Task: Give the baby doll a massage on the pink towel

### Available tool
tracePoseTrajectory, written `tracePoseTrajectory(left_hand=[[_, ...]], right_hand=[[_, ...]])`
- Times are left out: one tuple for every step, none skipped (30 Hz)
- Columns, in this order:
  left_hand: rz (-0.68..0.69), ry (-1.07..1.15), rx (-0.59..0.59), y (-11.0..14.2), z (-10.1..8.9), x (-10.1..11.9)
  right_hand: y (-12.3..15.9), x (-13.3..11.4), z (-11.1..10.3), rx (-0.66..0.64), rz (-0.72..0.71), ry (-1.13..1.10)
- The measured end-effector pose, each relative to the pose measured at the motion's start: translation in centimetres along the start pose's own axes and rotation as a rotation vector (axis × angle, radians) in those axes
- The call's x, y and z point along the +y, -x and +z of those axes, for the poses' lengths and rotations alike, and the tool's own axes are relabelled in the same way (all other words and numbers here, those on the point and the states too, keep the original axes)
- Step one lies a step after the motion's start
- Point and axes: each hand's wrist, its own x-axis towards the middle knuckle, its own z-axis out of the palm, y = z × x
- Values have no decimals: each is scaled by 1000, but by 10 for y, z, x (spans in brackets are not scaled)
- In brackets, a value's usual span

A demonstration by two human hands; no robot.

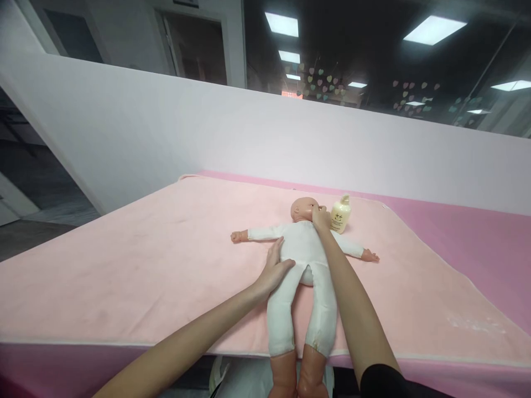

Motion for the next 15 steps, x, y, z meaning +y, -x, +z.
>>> tracePoseTrajectory(left_hand=[[63, -49, 51, 0, -1, 1], [144, -93, 98, -1, -2, 3], [228, -127, 134, -3, -2, 6], [301, -150, 159, -7, -2, 9], [357, -167, 174, -12, -1, 12], [393, -183, 183, -19, 2, 16], [413, -201, 188, -28, 7, 19], [420, -224, 196, -38, 12, 22], [420, -257, 204, -50, 19, 24], [418, -286, 212, -63, 27, 26], [414, -319, 218, -75, 35, 26], [400, -359, 219, -88, 43, 26], [380, -393, 220, -100, 50, 25], [363, -418, 221, -110, 56, 24], [353, -434, 224, -119, 61, 22]], right_hand=[[3, 1, 4, -7, 12, 4], [7, 3, 7, -15, 17, 7], [11, 4, 9, -26, 9, 9], [15, 6, 11, -38, -8, 12], [19, 7, 11, -50, -31, 16], [22, 8, 11, -61, -56, 20], [26, 9, 11, -65, -80, 23], [29, 10, 10, -63, -101, 25], [32, 11, 9, -57, -118, 25], [34, 12, 8, -49, -135, 26], [37, 13, 6, -47, -154, 33], [39, 15, 5, -52, -172, 45], [41, 16, 4, -66, -190, 61], [42, 18, 3, -88, -210, 81], [43, 19, 3, -109, -232, 101]])
